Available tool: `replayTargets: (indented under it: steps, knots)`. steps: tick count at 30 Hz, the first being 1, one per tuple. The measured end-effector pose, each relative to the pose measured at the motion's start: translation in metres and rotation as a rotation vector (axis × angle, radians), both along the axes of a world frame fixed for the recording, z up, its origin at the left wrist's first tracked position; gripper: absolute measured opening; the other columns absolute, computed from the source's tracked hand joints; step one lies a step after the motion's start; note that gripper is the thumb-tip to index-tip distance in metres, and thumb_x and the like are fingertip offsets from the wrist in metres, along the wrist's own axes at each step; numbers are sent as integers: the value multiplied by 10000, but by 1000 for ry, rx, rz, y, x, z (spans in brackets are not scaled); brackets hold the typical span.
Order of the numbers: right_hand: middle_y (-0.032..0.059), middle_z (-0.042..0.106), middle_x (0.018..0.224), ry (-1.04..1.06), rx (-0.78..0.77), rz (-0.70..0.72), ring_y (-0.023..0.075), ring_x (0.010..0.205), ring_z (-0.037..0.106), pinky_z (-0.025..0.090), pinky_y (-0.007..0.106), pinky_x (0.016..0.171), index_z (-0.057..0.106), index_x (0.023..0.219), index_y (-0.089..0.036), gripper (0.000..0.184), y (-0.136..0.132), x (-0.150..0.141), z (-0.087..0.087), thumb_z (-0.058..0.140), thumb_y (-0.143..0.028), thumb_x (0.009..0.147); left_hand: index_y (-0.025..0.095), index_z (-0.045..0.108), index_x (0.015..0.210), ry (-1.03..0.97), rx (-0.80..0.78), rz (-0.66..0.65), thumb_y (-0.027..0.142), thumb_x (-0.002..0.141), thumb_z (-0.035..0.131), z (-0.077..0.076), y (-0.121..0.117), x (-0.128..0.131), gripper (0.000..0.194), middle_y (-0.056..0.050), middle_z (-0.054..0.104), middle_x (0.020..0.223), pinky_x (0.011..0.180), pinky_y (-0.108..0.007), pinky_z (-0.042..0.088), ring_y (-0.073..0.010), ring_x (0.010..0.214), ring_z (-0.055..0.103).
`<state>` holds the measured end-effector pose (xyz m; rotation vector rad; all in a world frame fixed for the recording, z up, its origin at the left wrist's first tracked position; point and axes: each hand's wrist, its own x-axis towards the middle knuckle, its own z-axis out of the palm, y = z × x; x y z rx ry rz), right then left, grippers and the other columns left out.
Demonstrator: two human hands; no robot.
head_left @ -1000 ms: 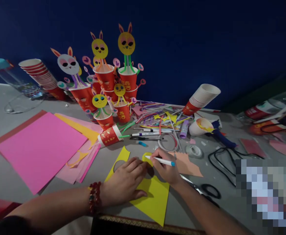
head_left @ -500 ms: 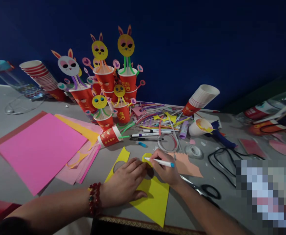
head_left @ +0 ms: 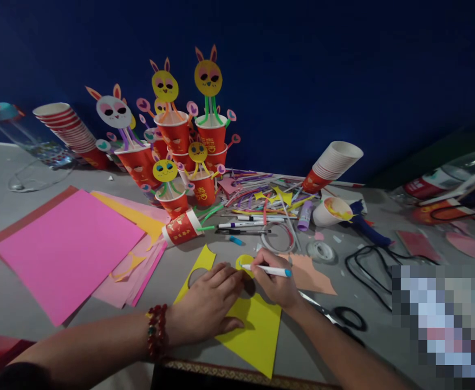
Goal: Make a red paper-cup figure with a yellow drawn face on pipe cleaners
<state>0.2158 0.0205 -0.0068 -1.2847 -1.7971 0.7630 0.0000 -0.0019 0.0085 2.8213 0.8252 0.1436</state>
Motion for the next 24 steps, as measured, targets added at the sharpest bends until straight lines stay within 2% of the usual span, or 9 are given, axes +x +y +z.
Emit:
replayTargets:
  steps: [14,24]
  knots:
    - [-67,431,540,37,-34,-68,121,490,411,327,244,494,485,664,-231,195,0,0,0,530,-216,853,133,467,1430,-21,-14,2,646,910,550,0,0,0,735,-133,551,1435,1191,-454,318,-304,1361,449]
    - [-53,488,562,28,-2,-83,128,513,478,359,243,511,506,674,-228,202,1,-1,4,530,-225,875,97,462,1426,-23,4,-10,639,897,577,-2,0,1,766,-144,545,1434,1195,-458,304,-310,1356,443]
